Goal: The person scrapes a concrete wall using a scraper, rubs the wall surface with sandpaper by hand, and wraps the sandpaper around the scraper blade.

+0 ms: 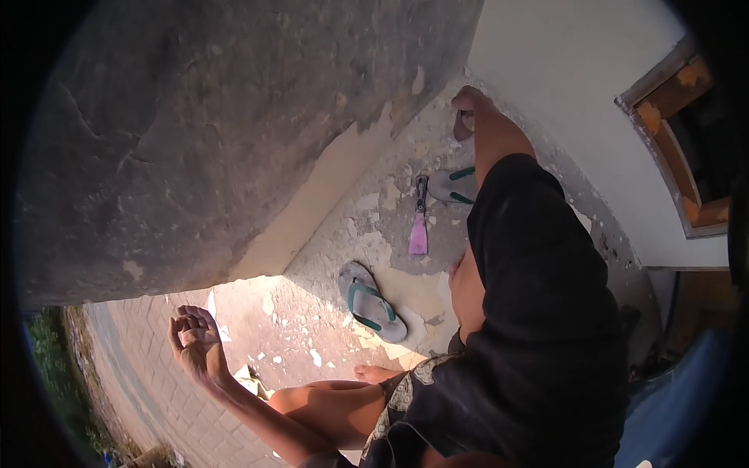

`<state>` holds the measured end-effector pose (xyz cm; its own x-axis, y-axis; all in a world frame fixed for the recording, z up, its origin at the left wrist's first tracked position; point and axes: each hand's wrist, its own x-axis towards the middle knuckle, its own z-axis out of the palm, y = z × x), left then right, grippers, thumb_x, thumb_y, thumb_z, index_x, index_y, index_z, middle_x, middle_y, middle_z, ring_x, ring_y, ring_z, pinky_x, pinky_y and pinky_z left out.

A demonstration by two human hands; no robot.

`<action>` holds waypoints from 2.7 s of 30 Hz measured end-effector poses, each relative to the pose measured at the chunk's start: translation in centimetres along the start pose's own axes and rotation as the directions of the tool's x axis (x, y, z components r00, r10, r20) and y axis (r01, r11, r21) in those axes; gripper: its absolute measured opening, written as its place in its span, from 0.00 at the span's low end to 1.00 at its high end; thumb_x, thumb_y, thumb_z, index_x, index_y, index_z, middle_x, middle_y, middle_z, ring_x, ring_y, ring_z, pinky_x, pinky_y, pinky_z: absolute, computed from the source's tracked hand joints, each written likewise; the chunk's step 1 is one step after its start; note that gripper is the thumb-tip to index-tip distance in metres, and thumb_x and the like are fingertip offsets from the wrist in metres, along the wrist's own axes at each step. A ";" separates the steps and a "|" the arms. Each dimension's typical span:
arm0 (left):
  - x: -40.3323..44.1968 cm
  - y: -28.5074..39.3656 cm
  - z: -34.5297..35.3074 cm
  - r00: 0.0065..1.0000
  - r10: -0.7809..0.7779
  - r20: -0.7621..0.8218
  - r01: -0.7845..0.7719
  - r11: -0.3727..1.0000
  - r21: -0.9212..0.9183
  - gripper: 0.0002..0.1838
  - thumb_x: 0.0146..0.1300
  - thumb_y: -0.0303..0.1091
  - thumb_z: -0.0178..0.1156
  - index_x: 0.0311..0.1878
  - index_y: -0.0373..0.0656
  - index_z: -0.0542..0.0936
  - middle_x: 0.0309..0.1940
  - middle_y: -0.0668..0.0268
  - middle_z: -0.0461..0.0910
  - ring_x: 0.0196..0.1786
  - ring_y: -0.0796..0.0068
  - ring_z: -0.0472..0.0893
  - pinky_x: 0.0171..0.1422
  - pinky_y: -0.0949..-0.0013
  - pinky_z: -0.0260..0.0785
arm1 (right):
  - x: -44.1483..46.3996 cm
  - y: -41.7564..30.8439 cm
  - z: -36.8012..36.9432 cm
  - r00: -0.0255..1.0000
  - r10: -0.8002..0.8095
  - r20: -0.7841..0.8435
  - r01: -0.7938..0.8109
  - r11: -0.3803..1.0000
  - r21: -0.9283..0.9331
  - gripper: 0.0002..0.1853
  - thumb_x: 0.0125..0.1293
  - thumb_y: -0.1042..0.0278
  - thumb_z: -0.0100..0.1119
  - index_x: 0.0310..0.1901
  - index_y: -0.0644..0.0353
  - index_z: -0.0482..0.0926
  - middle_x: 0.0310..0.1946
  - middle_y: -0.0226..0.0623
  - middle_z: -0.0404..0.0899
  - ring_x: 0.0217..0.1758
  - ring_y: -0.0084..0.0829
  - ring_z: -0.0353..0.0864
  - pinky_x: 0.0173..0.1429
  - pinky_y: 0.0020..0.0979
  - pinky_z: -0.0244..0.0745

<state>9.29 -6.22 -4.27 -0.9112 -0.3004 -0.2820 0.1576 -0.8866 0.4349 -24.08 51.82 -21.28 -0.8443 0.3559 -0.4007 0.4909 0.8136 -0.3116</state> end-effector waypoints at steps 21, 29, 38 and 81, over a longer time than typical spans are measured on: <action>0.4 -10.8 3.0 0.937 -0.194 0.290 -0.335 -0.259 0.906 0.19 0.52 0.40 0.65 0.42 0.40 0.73 0.42 0.63 0.77 0.49 0.68 0.74 0.58 0.64 0.61 | -14.5 -12.2 12.2 0.273 -0.326 0.905 0.355 0.909 0.220 0.11 0.54 0.65 0.63 0.38 0.53 0.75 0.28 0.27 0.75 0.27 0.22 0.74 0.32 0.25 0.73; 0.9 -11.8 1.3 0.787 -0.612 0.081 -0.436 -0.459 0.774 0.38 0.39 0.50 0.72 0.52 0.40 0.71 0.43 0.54 0.77 0.50 0.55 0.74 0.54 0.59 0.66 | -26.7 -13.9 15.0 -0.276 -0.538 0.797 -0.164 0.843 0.512 0.09 0.58 0.60 0.61 0.35 0.51 0.72 0.30 0.24 0.73 0.30 0.18 0.73 0.31 0.24 0.72; 1.1 -11.2 -1.5 0.893 -0.438 0.104 -0.394 -0.650 0.649 0.14 0.49 0.42 0.62 0.30 0.39 0.77 0.23 0.57 0.77 0.31 0.58 0.78 0.37 0.61 0.68 | -22.4 -11.5 15.2 0.240 -0.417 0.877 0.675 0.721 0.158 0.23 0.56 0.55 0.51 0.51 0.59 0.66 0.31 0.41 0.78 0.36 0.37 0.77 0.39 0.36 0.73; 5.3 -10.5 -2.6 0.935 -0.356 0.003 -0.310 -0.812 0.495 0.17 0.53 0.42 0.55 0.46 0.52 0.80 0.42 0.63 0.78 0.43 0.58 0.76 0.55 0.41 0.59 | -25.6 -14.3 18.9 0.272 -0.513 0.814 0.945 -0.019 -0.328 0.31 0.53 0.66 0.57 0.61 0.57 0.63 0.25 0.53 0.75 0.29 0.48 0.77 0.35 0.42 0.69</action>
<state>3.82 0.59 -12.54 -0.9087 0.0355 -0.4159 -0.0336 0.9869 0.1576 -5.40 22.34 -22.84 -0.3062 -0.6950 -0.6505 -0.8775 0.4710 -0.0902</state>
